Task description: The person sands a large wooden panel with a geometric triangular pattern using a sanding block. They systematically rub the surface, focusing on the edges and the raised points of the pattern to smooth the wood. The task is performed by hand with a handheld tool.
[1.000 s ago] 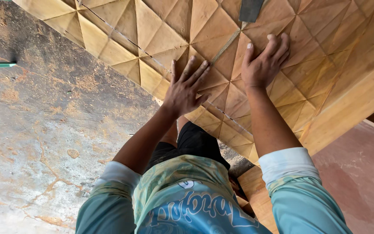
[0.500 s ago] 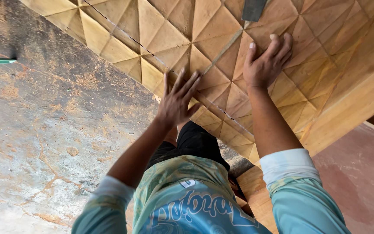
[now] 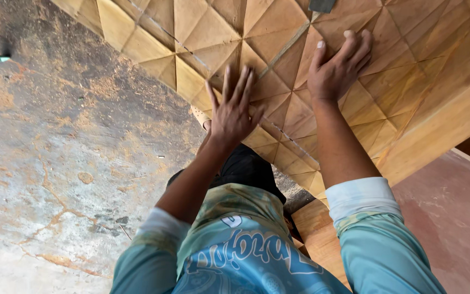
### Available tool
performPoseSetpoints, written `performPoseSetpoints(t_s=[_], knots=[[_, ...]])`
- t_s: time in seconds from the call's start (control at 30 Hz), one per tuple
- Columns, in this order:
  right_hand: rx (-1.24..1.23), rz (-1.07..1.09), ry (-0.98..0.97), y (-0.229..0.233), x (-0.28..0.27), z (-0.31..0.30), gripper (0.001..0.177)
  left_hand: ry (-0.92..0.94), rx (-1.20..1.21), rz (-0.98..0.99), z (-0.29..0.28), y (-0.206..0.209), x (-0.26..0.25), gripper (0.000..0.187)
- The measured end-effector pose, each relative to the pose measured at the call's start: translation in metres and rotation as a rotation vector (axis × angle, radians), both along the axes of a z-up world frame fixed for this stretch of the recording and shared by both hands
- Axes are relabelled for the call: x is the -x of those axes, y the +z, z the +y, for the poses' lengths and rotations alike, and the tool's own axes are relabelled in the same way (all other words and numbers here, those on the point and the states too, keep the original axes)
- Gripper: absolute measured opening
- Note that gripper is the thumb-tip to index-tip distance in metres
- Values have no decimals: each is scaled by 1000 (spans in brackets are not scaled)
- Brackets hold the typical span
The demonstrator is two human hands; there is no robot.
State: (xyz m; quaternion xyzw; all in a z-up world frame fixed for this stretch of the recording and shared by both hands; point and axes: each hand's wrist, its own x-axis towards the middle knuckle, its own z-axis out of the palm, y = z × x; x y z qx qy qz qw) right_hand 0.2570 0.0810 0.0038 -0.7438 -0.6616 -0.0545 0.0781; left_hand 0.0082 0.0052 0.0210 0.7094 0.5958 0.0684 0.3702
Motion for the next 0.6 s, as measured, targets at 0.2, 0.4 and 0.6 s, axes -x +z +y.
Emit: performPoseSetpoints(t_s=[0.2, 0.4, 0.6], knots=[[-36, -16, 19, -1, 2, 5, 50, 157, -19, -89, -2, 7, -13, 92], [-28, -9, 4, 0, 6, 1, 51, 109, -23, 21, 4, -1, -14, 87], [-18, -16, 0, -2, 0, 4, 51, 136, 78, -4, 2, 8, -22, 90]])
